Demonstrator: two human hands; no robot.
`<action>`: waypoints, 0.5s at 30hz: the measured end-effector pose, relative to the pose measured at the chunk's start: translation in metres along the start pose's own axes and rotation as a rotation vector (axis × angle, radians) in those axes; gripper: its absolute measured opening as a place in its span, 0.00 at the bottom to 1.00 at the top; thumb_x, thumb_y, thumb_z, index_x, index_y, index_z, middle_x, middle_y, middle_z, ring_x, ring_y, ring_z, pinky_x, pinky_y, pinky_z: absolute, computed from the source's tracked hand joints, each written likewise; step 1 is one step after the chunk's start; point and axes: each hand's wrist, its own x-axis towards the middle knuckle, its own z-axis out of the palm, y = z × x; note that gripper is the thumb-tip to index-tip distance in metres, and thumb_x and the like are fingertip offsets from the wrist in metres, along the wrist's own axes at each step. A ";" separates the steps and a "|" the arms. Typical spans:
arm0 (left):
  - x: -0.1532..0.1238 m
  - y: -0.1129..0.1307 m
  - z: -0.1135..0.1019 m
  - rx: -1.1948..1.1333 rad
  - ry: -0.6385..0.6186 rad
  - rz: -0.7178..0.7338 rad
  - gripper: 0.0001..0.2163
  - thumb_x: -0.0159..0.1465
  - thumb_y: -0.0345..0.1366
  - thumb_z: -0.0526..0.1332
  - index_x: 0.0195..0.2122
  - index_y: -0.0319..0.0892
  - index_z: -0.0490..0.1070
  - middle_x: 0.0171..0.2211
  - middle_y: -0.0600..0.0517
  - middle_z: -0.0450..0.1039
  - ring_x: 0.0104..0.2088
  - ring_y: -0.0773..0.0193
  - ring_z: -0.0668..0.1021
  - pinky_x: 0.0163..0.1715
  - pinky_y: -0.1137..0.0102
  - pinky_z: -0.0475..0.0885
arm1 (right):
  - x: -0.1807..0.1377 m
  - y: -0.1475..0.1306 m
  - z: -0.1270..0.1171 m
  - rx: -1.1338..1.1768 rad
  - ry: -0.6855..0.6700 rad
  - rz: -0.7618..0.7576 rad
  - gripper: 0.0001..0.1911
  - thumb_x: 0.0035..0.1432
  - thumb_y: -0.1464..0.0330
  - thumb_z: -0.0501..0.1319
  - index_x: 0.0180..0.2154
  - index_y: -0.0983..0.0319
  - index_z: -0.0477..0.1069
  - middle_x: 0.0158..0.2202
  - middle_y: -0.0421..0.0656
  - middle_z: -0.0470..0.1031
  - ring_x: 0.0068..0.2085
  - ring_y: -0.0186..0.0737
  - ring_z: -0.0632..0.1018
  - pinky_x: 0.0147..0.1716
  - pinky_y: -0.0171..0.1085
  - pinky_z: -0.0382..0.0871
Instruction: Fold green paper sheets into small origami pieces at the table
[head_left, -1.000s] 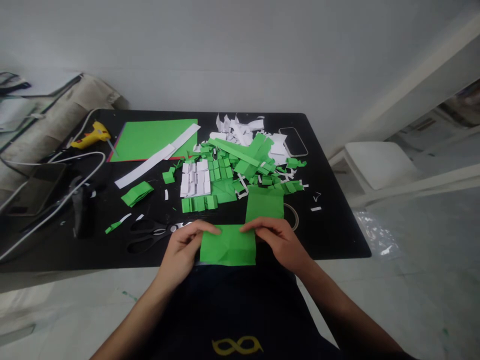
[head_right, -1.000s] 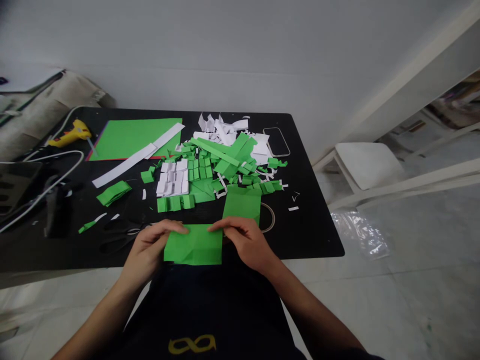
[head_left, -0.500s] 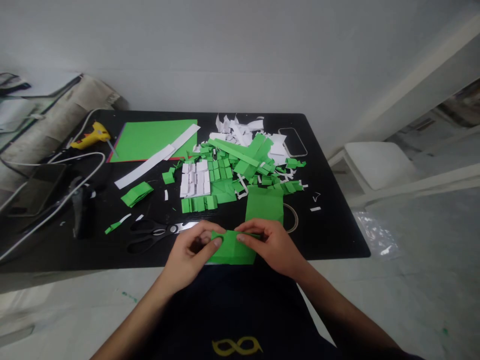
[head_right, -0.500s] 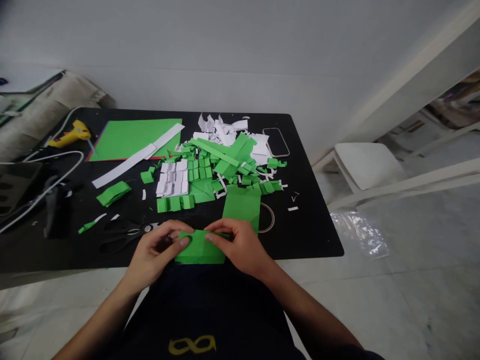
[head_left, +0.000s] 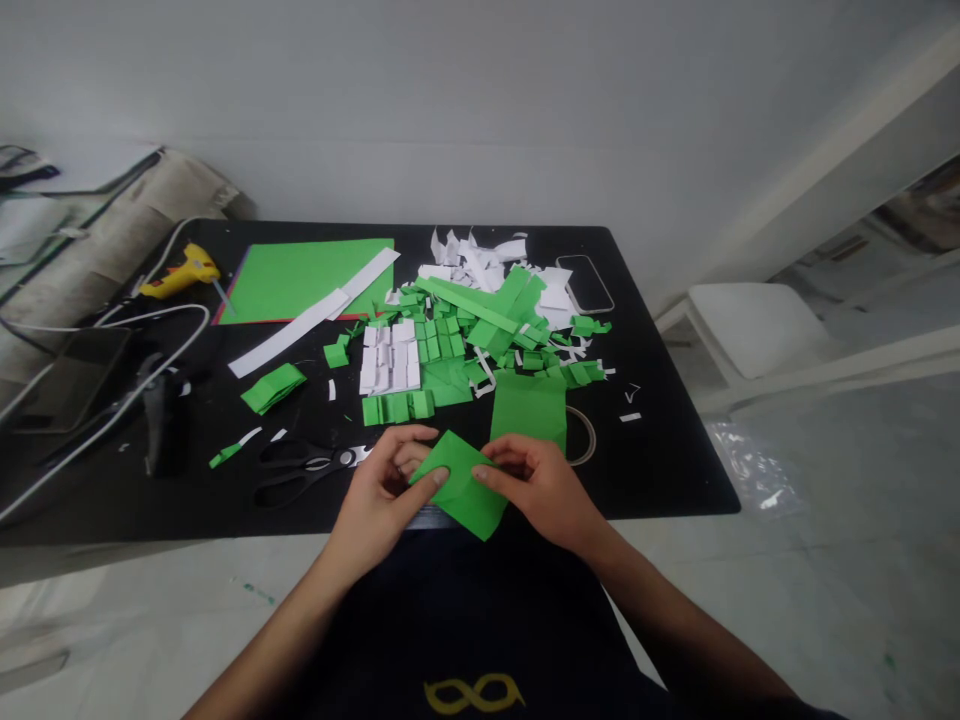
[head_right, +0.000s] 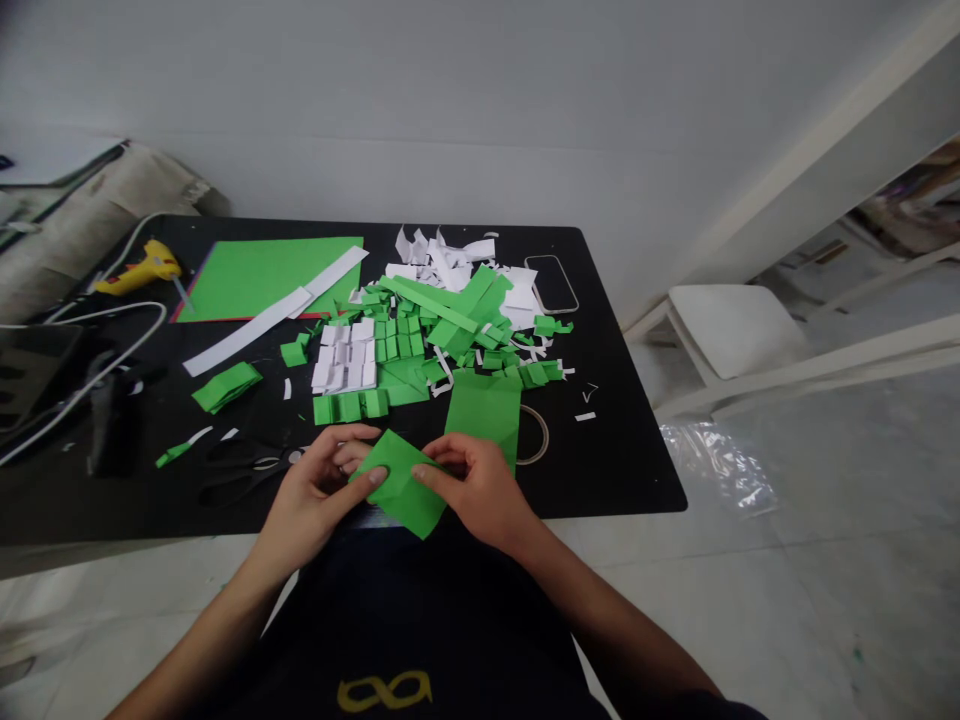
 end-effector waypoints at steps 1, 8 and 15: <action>0.000 -0.001 0.000 -0.009 0.003 -0.008 0.15 0.64 0.34 0.71 0.50 0.42 0.74 0.30 0.56 0.76 0.29 0.69 0.76 0.31 0.75 0.73 | 0.000 0.001 0.000 0.002 0.015 0.001 0.12 0.56 0.61 0.73 0.39 0.60 0.78 0.35 0.43 0.84 0.37 0.43 0.83 0.39 0.41 0.76; 0.002 -0.004 0.002 -0.012 -0.002 -0.030 0.14 0.63 0.32 0.72 0.49 0.43 0.74 0.28 0.56 0.77 0.28 0.69 0.77 0.29 0.76 0.73 | -0.001 -0.003 0.003 0.049 -0.071 -0.015 0.11 0.56 0.62 0.73 0.38 0.60 0.78 0.37 0.42 0.85 0.39 0.43 0.84 0.39 0.40 0.77; -0.001 0.002 0.002 0.003 0.033 0.006 0.13 0.66 0.34 0.71 0.50 0.43 0.74 0.31 0.56 0.76 0.27 0.70 0.77 0.30 0.75 0.75 | 0.001 0.001 0.005 0.105 0.048 0.008 0.16 0.52 0.59 0.76 0.37 0.60 0.77 0.36 0.42 0.84 0.39 0.43 0.84 0.41 0.41 0.78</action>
